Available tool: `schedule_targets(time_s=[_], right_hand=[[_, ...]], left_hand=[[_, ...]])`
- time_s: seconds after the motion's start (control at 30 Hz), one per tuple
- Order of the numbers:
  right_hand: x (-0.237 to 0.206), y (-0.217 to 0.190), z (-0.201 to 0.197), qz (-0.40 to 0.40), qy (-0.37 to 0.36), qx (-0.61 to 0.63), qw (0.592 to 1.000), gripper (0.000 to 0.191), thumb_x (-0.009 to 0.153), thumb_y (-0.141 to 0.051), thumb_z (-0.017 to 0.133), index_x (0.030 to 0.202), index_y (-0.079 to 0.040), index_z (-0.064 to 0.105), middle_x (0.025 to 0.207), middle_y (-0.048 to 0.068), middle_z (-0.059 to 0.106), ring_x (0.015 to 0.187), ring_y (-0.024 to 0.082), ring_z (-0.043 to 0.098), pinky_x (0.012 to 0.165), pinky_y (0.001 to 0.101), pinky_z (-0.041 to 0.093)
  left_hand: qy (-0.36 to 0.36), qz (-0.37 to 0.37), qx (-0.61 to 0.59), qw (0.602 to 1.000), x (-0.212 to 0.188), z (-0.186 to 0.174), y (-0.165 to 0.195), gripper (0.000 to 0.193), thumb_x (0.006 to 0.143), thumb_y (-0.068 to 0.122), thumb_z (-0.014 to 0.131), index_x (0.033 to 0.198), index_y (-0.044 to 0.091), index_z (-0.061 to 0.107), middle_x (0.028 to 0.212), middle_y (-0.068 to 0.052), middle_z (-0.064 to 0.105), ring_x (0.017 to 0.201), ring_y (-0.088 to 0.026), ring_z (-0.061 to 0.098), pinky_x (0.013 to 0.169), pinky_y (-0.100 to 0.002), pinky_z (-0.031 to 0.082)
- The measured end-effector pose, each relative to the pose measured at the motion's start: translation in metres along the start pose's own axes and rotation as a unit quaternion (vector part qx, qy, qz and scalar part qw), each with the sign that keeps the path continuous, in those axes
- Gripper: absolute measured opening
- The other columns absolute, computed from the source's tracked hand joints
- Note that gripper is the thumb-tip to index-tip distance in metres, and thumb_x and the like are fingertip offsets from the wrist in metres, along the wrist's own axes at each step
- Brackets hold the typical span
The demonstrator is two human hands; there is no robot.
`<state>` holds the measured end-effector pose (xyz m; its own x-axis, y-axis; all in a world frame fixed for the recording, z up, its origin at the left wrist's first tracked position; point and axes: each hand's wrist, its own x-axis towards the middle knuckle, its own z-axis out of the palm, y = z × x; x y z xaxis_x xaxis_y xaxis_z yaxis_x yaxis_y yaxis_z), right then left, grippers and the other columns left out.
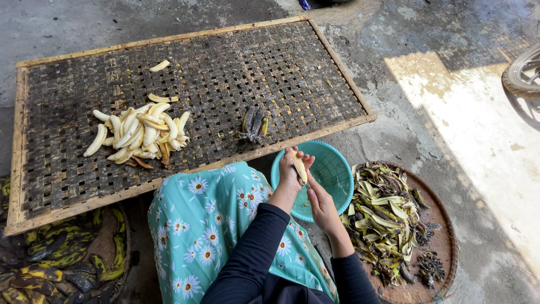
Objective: The person sits on the ground and peels bananas with a knife, cutting the peel and pulling it off by hand. Peeled bananas are placed on a woven bamboo mat while the peels are dropped onto a round tray of discarded peels.
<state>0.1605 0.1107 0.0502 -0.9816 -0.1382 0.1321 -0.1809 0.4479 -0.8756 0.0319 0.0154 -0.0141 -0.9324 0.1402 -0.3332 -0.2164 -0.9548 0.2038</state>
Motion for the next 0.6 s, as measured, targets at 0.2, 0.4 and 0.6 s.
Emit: schedule_targets(time_s=[0.2, 0.4, 0.6], right_hand=[[0.017, 0.007, 0.004, -0.015, 0.01, 0.012, 1.0, 0.05, 0.107, -0.02, 0.047, 0.156, -0.011, 0.042, 0.152, 0.017, 0.056, 0.137, 0.029, 0.057, 0.111, 0.0373, 0.042], [0.031, 0.013, 0.015, 0.006, 0.023, 0.032, 0.999, 0.05, 0.106, -0.016, 0.046, 0.156, -0.011, 0.043, 0.149, 0.015, 0.059, 0.135, 0.027, 0.058, 0.11, 0.0353, 0.043], [0.057, -0.013, 0.021, 0.023, 0.013, -0.016, 1.0, 0.046, 0.105, -0.014, 0.05, 0.151, -0.011, 0.052, 0.13, 0.013, 0.066, 0.119, 0.028, 0.065, 0.101, 0.0389, 0.05]], left_hand=[[-0.021, -0.052, 0.021, 0.998, -0.003, -0.002, 0.002, 0.029, 0.112, 0.031, 0.034, 0.104, 0.01, 0.052, 0.08, -0.004, 0.058, 0.104, -0.034, 0.072, 0.09, -0.047, 0.057], [-0.02, -0.024, 0.035, 0.999, -0.002, -0.007, 0.001, 0.032, 0.11, 0.027, 0.034, 0.098, 0.006, 0.055, 0.09, -0.014, 0.065, 0.122, -0.039, 0.064, 0.109, -0.043, 0.05], [-0.045, 0.02, 0.063, 0.997, -0.011, 0.002, 0.02, 0.036, 0.106, 0.027, 0.043, 0.112, -0.003, 0.061, 0.121, -0.019, 0.071, 0.129, -0.026, 0.058, 0.113, -0.037, 0.044]])
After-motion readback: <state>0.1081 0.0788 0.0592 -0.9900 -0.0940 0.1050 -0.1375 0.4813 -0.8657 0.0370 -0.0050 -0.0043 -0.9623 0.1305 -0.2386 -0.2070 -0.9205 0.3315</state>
